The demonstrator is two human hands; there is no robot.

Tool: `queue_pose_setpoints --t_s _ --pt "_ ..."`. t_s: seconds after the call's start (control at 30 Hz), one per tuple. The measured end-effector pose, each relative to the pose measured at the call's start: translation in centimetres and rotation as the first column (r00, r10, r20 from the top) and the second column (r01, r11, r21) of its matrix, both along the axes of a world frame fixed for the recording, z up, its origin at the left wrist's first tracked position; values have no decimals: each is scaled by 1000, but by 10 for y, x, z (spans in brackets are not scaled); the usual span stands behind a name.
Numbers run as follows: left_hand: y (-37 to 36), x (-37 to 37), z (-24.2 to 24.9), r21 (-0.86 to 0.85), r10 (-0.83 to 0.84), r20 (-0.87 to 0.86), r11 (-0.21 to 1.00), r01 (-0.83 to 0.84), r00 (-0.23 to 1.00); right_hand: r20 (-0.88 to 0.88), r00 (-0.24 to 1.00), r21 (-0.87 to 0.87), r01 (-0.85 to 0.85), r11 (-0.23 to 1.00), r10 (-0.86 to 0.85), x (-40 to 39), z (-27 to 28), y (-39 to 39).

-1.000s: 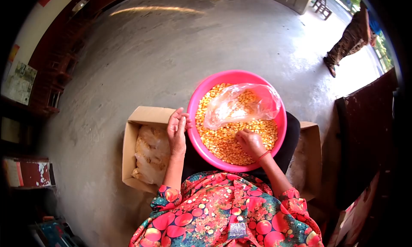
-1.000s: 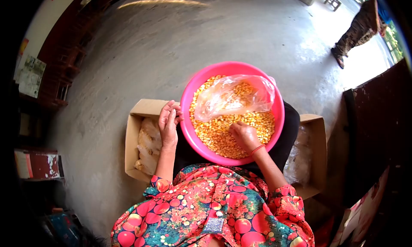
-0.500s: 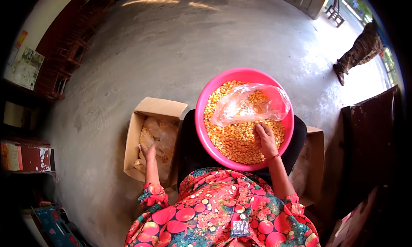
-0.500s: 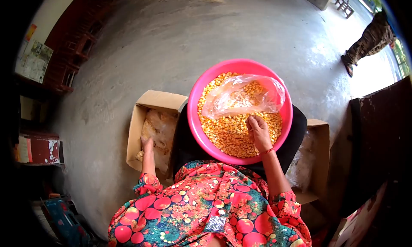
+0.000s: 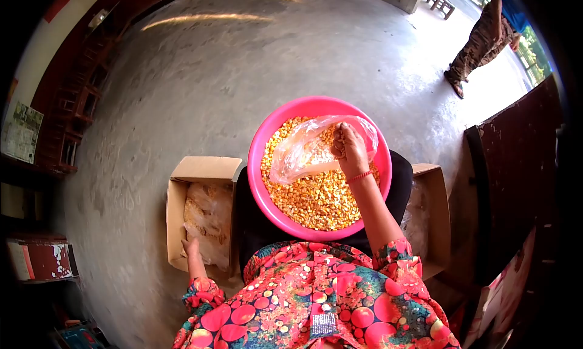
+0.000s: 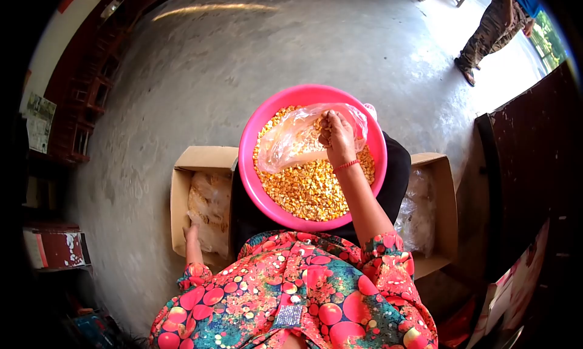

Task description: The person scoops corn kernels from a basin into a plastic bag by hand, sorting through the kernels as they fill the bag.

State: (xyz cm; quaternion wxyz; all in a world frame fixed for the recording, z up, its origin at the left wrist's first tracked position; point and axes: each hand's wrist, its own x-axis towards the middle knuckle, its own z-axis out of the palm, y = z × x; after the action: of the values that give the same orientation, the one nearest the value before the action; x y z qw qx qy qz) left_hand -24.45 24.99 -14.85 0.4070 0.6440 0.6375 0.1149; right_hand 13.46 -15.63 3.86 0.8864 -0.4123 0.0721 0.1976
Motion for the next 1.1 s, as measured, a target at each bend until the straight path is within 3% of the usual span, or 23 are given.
queue_pose_setpoints --t_s 0.1,0.17,0.37,0.43,0.5,0.57,0.63,0.67,0.7,0.73,0.77,0.8,0.87,0.9,0.97,1.0,1.03,1.1 --pt "0 -35 -9 -23 66 -139 997 -70 988 144 987 -130 97 987 -78 8 -14 9" --pt "2 -49 -16 -77 43 -170 995 -57 984 112 990 -144 100 985 -84 10 -14 12" --pt "-1 -65 -29 -202 -48 -216 979 4 975 333 908 -547 -34 837 254 -3 -7 4" --pt "1 -62 -28 -193 -81 -202 980 41 976 395 873 -526 -40 850 286 -18 13 -1" --pt "5 -47 -19 -124 -115 -107 987 102 988 291 802 -544 -309 780 521 -35 35 -14" --pt "6 -16 -6 56 -155 124 987 149 980 281 601 -653 -452 608 748 -54 42 -18" --pt "-8 34 18 241 -204 302 961 133 931 341 401 -847 -262 463 850 -68 21 -14" --pt "-20 60 32 334 -243 355 935 120 903 416 333 -876 -103 471 846 -74 6 -9" --pt "-57 99 89 317 -308 402 930 185 862 477 249 -876 57 478 843 -79 -6 -4" --pt "-97 138 146 305 -367 452 920 246 813 439 270 -899 131 419 857 -86 -13 1" --pt "-116 160 162 358 -479 585 877 322 654 401 294 -913 201 354 868 -92 -18 5" --pt "-137 180 177 380 -550 610 834 399 570 393 274 -904 289 315 878 -95 -25 8" --pt "-182 213 206 394 -660 642 721 570 391 404 214 -890 316 328 889 -96 -28 9" --pt "-201 228 217 357 -688 630 669 652 361 412 159 -876 341 342 897 -97 -29 8" --pt "-225 252 207 452 -802 521 551 702 294 459 137 -840 389 378 878 -98 -35 6" --pt "-232 263 204 700 -930 251 366 614 269 418 117 -861 368 351 901 -98 -36 4" --pt "-233 272 190 700 -930 253 367 613 268 375 99 -881 347 322 922 -98 -36 2" --pt "-236 287 162 447 -873 346 476 757 344 420 84 -853 376 362 904 -97 -36 -2"
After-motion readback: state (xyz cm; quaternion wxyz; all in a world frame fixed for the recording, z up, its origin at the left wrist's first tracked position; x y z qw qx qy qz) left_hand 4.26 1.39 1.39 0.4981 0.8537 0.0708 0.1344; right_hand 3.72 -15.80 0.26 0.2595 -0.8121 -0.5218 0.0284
